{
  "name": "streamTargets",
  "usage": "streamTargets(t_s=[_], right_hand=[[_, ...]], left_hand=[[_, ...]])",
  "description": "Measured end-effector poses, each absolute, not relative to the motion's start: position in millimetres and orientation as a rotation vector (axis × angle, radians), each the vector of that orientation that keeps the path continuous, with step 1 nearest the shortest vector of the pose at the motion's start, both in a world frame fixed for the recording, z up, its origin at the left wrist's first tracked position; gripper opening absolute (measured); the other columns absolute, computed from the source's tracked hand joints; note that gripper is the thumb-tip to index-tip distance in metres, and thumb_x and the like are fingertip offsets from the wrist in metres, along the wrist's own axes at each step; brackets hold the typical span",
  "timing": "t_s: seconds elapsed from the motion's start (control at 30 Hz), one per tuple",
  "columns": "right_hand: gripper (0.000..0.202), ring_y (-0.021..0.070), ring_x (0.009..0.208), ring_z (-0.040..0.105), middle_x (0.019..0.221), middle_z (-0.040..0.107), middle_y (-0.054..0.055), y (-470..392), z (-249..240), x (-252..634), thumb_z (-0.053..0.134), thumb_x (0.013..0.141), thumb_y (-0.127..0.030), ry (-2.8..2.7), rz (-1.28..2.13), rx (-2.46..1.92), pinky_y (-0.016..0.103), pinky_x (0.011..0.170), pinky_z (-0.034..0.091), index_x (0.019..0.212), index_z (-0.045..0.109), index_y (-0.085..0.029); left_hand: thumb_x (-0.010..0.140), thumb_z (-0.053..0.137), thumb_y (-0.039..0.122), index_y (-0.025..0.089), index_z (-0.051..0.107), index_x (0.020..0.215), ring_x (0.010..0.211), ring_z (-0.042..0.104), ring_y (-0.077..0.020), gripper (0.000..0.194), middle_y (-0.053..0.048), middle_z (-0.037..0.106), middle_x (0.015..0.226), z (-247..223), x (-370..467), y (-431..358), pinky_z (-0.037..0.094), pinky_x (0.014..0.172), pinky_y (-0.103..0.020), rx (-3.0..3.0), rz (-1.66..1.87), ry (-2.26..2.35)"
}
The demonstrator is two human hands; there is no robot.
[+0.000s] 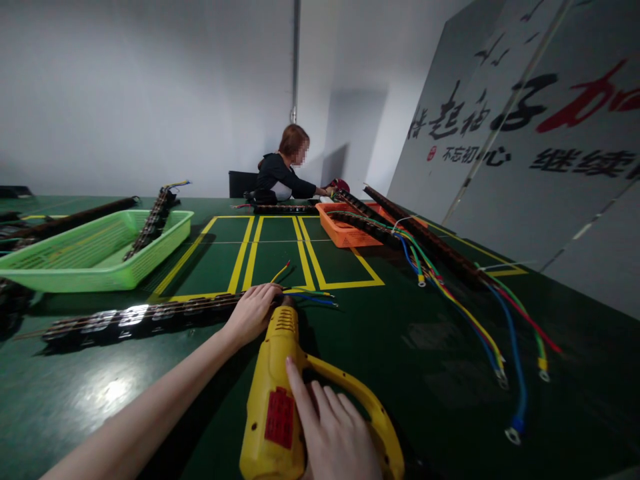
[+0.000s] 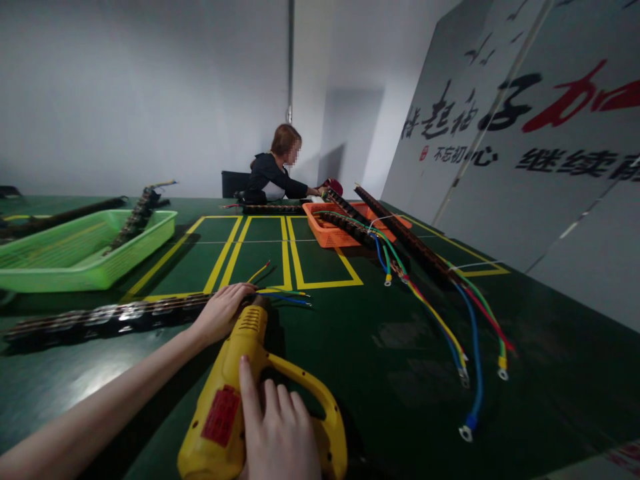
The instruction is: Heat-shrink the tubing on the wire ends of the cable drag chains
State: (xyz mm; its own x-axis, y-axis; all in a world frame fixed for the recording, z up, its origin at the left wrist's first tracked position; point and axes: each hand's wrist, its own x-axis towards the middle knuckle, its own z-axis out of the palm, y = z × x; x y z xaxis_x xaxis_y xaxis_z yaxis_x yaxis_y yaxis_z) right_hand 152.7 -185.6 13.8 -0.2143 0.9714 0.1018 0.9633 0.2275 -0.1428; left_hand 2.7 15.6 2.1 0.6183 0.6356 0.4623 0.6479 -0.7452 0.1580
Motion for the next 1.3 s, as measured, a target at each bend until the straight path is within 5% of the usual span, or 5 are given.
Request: streamTargets(t_s=[0.1, 0.3, 0.53, 1.03, 1.3], right_hand=[[0.103, 0.0325, 0.101, 0.065, 0.120, 0.066, 0.013, -187.1, 14.4, 171.3, 0.069, 0.068, -0.047, -2.359, 0.006, -1.797, 0.040, 0.085, 0.052, 0.152, 0.016, -0.019], [0.128, 0.0366, 0.105, 0.063, 0.123, 0.063, 0.018, -196.4, 25.4, 204.9, 0.068, 0.050, -0.079, -2.230, 0.154, -1.867, 0.046, 0.088, 0.052, 0.150, 0.022, -0.013], [0.132, 0.0368, 0.114, 0.058, 0.132, 0.056, 0.019, -203.3, 23.4, 223.0, 0.076, 0.047, -0.071, -2.164, 0.192, -1.955, 0.048, 0.095, 0.048, 0.151, 0.019, -0.013], [0.136, 0.0385, 0.119, 0.054, 0.136, 0.052, 0.022, -188.8, 21.2, 185.9, 0.067, 0.052, -0.081, -2.242, 0.333, -1.890, 0.053, 0.100, 0.042, 0.151, 0.003, -0.014], [0.137, 0.0402, 0.120, 0.053, 0.134, 0.052, 0.024, -180.7, 39.1, 148.2, 0.073, 0.046, -0.077, -2.318, 0.466, -2.024, 0.053, 0.100, 0.042, 0.150, 0.010, -0.013]], left_hand=[[0.090, 0.040, 0.015, 0.018, 0.049, 0.111, 0.114, 0.055, -0.0218, 0.023, -0.009, 0.061, 0.119, -0.8, 2.5, 16.8, 0.042, 0.097, -0.039, -2.775, -0.795, -1.120], [0.092, 0.037, 0.015, 0.018, 0.049, 0.107, 0.117, 0.053, -0.0203, 0.019, -0.011, 0.053, 0.129, -2.3, 2.0, 17.5, 0.043, 0.098, -0.039, -2.739, -0.821, -1.094], [0.094, 0.035, 0.016, 0.018, 0.048, 0.107, 0.117, 0.053, -0.0195, 0.019, -0.011, 0.052, 0.129, -3.7, 2.1, 17.5, 0.043, 0.096, -0.038, -2.709, -0.831, -1.063], [0.092, 0.037, 0.015, 0.017, 0.049, 0.106, 0.113, 0.055, -0.0215, 0.019, -0.010, 0.052, 0.127, -2.2, 2.9, 17.4, 0.044, 0.096, -0.040, -2.729, -0.791, -1.042], [0.089, 0.040, 0.012, 0.018, 0.048, 0.108, 0.112, 0.054, -0.0216, 0.021, -0.010, 0.051, 0.127, -5.1, 1.9, 20.9, 0.045, 0.097, -0.040, -2.762, -0.833, -1.047]])
